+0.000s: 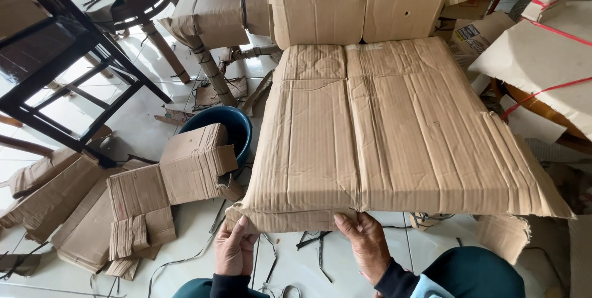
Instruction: Wrapping a wooden chair in cardboard and securing it with plastic straps.
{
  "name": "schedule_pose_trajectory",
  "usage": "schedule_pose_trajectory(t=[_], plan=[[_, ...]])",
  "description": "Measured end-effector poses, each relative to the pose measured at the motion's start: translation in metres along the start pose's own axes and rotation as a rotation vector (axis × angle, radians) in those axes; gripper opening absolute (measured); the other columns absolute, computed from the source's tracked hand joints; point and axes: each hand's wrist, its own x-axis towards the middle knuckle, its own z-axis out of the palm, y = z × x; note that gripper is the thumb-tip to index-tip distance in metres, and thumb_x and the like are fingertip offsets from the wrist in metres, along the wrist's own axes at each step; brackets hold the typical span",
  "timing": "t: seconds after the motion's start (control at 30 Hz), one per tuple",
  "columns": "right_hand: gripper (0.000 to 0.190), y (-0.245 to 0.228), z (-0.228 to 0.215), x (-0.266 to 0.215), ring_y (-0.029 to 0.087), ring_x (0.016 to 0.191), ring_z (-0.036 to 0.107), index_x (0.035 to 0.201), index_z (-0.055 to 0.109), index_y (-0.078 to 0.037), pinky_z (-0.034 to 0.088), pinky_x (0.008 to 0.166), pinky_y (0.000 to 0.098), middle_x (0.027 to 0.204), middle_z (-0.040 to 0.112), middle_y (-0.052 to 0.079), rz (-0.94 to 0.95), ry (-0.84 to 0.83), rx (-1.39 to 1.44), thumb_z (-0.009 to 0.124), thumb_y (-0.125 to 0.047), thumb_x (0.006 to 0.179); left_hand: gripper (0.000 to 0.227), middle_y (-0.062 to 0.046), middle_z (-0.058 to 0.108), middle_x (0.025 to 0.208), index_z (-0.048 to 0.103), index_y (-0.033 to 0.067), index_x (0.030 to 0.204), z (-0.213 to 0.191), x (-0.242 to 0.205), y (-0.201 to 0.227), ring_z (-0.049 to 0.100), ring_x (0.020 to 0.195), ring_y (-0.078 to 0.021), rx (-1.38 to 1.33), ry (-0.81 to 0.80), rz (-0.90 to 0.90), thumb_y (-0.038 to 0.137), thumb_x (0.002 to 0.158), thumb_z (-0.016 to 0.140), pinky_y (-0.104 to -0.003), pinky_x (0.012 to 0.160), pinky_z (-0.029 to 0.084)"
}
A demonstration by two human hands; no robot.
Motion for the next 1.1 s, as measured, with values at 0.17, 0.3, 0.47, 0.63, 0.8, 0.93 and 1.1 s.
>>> schedule_pose_trajectory(t=[0.17,0.3,0.47,0.63,0.8,0.93,1.1], plan=[[0.02,0.005,0.006,0.001,0.024,0.085,0.067,0.088,0.059,-0.004,0.063,0.089,0.0454,0.085,0.065,0.009,0.04,0.038,0.31,0.079,-0.006,0.084,0.056,-0.02,0.058,0.139,0.043,0.014,0.137,0.017,-0.006,0.0,0.063,0.117,-0.0333,-0.218,0.06,-0.004,-0.004,0.087,0.06,-0.051,0.089,0.055],[0.039,-0.004,0.007,-0.002,0.026,0.09,0.068,0.12,0.061,-0.008,0.062,0.088,0.0492,0.092,0.07,0.012,0.045,0.019,0.324,0.073,0.001,0.084,0.06,-0.016,0.066,0.132,0.047,0.0122,0.145,0.028,-0.02,-0.011,0.069,0.102,-0.0229,-0.294,-0.013,-0.053,0.006,0.088,0.066,-0.037,0.088,0.058],[0.051,-0.007,0.011,-0.002,0.028,0.099,0.067,0.129,0.054,-0.01,0.06,0.089,0.0494,0.106,0.071,0.016,0.056,0.059,0.386,0.07,0.008,0.084,0.074,-0.014,0.055,0.149,0.042,0.0163,0.155,0.104,-0.042,-0.003,0.051,0.136,-0.0312,-0.317,0.104,-0.27,0.006,0.084,0.055,-0.051,0.108,0.045],[0.013,0.016,-0.002,0.012,0.027,0.093,0.071,0.093,0.067,-0.004,0.062,0.089,0.0507,0.091,0.074,0.011,0.098,-0.022,0.414,0.075,0.003,0.085,0.059,-0.014,0.065,0.135,0.055,0.011,0.142,0.076,-0.021,-0.027,0.062,0.123,-0.0287,-0.383,0.094,-0.261,-0.002,0.085,0.061,-0.047,0.1,0.053],[0.004,0.01,0.003,0.013,0.023,0.09,0.07,0.086,0.071,-0.002,0.066,0.084,0.0531,0.091,0.073,0.008,0.136,-0.018,0.391,0.075,0.0,0.087,0.049,-0.013,0.071,0.125,0.065,0.0089,0.127,0.04,0.003,-0.043,0.066,0.117,-0.0299,-0.33,-0.021,-0.29,-0.008,0.081,0.068,-0.045,0.094,0.057],[0.031,-0.016,0.014,0.001,0.035,0.081,0.076,0.105,0.069,0.002,0.063,0.07,0.0434,0.096,0.074,0.021,0.224,0.0,0.129,0.068,-0.026,0.092,0.059,-0.013,0.071,0.12,0.064,0.0068,0.125,0.037,0.012,-0.045,0.065,0.115,-0.0323,-0.277,-0.075,-0.286,-0.019,0.071,0.065,-0.046,0.095,0.055],[0.011,0.026,0.004,0.024,0.039,0.101,0.077,0.096,0.063,-0.005,0.061,0.084,0.0459,0.096,0.072,0.018,0.258,-0.032,0.458,0.072,-0.009,0.092,0.057,-0.01,0.074,0.083,0.067,0.006,0.112,0.026,0.031,-0.069,0.066,0.065,-0.0159,-0.501,-0.15,-0.309,-0.021,0.063,0.053,-0.038,0.087,0.057]])
